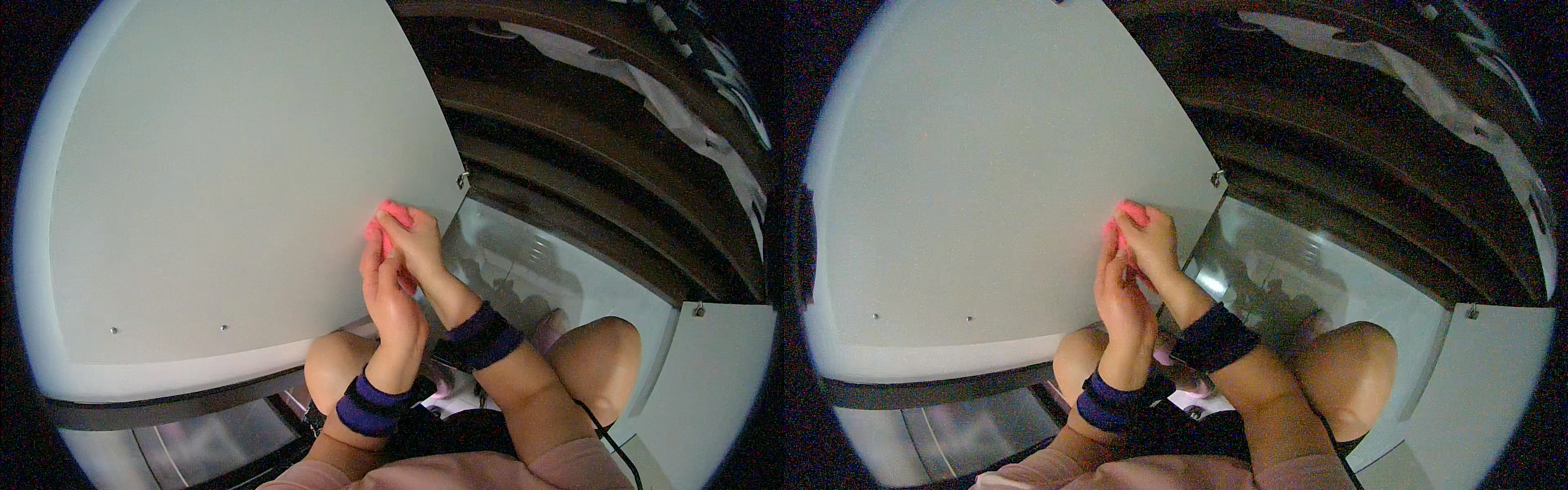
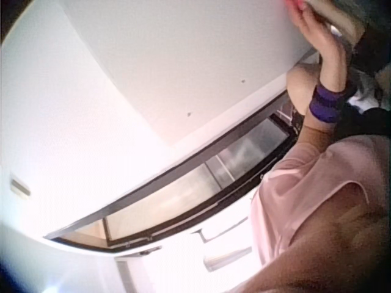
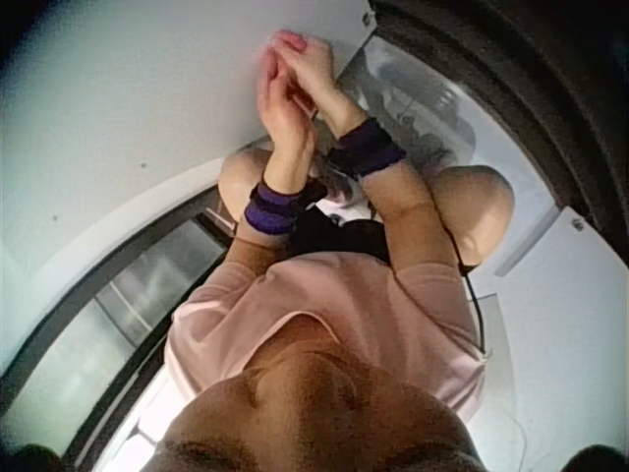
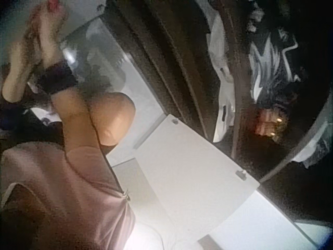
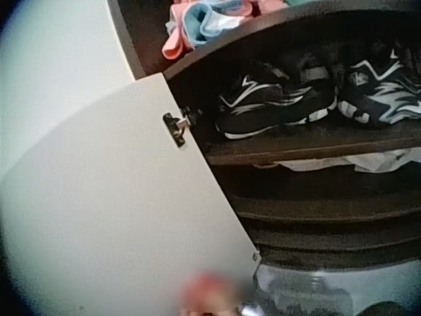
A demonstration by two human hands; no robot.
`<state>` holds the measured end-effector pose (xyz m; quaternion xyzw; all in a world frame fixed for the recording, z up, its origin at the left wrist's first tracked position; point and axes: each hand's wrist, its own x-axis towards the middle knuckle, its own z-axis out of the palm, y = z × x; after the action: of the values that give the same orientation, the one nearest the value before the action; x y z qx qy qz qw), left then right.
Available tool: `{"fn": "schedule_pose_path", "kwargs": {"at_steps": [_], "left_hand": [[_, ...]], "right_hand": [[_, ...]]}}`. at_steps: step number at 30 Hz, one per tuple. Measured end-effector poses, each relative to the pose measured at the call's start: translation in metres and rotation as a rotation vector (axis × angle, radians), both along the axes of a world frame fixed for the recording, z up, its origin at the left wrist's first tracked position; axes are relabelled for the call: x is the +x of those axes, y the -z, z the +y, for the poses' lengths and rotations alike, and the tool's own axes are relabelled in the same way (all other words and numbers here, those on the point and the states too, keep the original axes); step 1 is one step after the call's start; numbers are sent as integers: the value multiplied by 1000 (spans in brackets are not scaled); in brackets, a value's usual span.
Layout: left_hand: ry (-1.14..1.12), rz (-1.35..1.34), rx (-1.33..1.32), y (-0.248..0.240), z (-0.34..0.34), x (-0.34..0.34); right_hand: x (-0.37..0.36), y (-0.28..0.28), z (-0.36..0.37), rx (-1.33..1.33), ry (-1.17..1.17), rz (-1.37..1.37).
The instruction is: The person wipes a white cabinet door and its handle with a pink cloth while sitting on a stool, then uses the same cloth to clean the tiled floor.
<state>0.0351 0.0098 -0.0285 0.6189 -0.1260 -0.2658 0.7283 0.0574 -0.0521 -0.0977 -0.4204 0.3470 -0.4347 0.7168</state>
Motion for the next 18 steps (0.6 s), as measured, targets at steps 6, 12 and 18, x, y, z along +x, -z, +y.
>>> {"fn": "schedule_pose_path", "kwargs": {"at_steps": [6, 12, 18], "left_hand": [[21, 3, 22, 9, 2, 6], [-32, -111, -19, 5, 5, -2], [28, -12, -6, 6, 2, -2]], "right_hand": [[-4, 2, 1, 57, -24, 23], [-1, -3, -1, 37, -70, 11], [3, 15, -2, 131, -49, -95]]}}
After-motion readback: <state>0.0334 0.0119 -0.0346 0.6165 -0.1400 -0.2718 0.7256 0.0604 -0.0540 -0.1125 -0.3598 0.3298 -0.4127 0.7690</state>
